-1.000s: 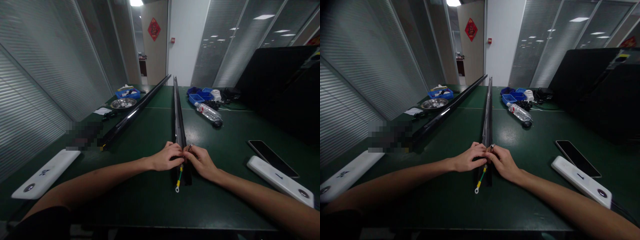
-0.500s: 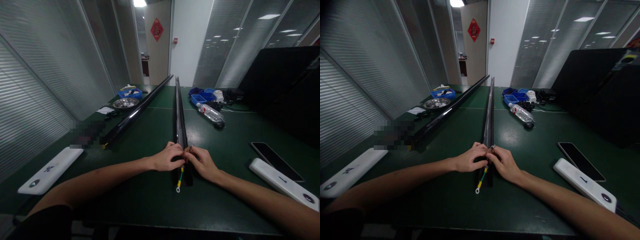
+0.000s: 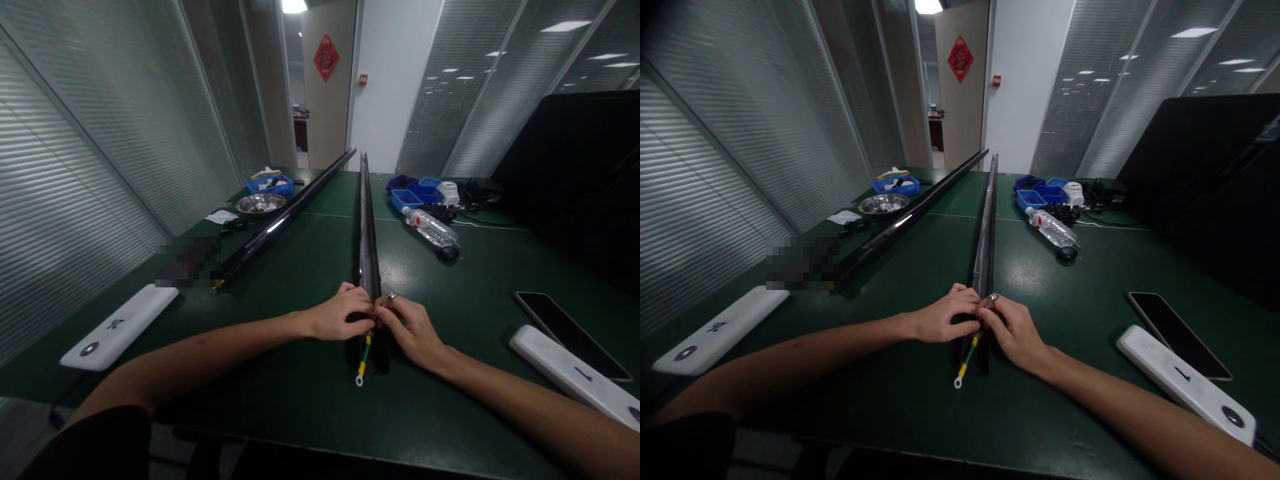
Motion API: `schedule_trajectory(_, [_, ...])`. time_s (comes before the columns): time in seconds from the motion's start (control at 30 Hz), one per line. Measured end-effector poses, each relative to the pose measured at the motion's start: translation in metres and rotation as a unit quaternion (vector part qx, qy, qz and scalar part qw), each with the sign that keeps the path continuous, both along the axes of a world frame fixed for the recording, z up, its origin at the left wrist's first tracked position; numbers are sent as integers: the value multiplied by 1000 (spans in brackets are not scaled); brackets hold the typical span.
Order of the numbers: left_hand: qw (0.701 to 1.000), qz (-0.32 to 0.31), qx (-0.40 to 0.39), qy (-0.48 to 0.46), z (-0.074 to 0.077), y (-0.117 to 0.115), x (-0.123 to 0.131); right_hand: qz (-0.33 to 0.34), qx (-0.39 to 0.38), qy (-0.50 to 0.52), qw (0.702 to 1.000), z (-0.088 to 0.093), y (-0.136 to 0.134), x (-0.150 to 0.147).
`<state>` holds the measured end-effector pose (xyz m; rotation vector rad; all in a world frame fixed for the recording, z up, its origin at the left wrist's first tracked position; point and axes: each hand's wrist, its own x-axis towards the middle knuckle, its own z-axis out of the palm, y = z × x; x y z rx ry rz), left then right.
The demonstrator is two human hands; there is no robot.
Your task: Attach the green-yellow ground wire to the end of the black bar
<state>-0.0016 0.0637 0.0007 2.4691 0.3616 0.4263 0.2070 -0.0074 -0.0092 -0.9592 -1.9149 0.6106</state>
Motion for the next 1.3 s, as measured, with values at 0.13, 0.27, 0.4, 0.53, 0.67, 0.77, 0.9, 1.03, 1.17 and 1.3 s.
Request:
schedule_trajectory(0.13, [1000,-2,6,1,1,-1,0,-6,1,5,1000,-2,1,0])
schedule_trajectory(0.27, [1000,-3,3,3,2,-1,1,-10,1,5,1000,-2,0,0])
schedule_trajectory(0.4, [1000,0,4,-6,1,-1,1,-16,5,-5,1000,-2,0,0])
schedule_trajectory(0.53, [1000,-3,12,-9,-1,-1,1,-17,8,-4,1000,-4,-1,0])
schedule_trajectory(0.67, [1000,-5,22,-13,-2,0,1,-7,3,-4,1000,-3,0,0])
schedule_trajectory(0.77, [1000,-4,18,-3,-2,0,1,6,-3,0,1000,-2,0,0])
schedule_trajectory(0.9, [1000,-5,10,0,-2,0,1,20,-16,10,1000,-3,0,1])
schedule_trajectory(1.03, [1000,-6,11,-3,-1,0,1,31,-18,15,999,-4,0,1])
schedule_trajectory(1.17, [1000,-9,9,2,-1,1,1,34,-14,15,999,-2,0,0])
schedule_trajectory(1.3, [1000,-11,5,-3,-2,1,0,38,-10,12,999,1,-1,-1])
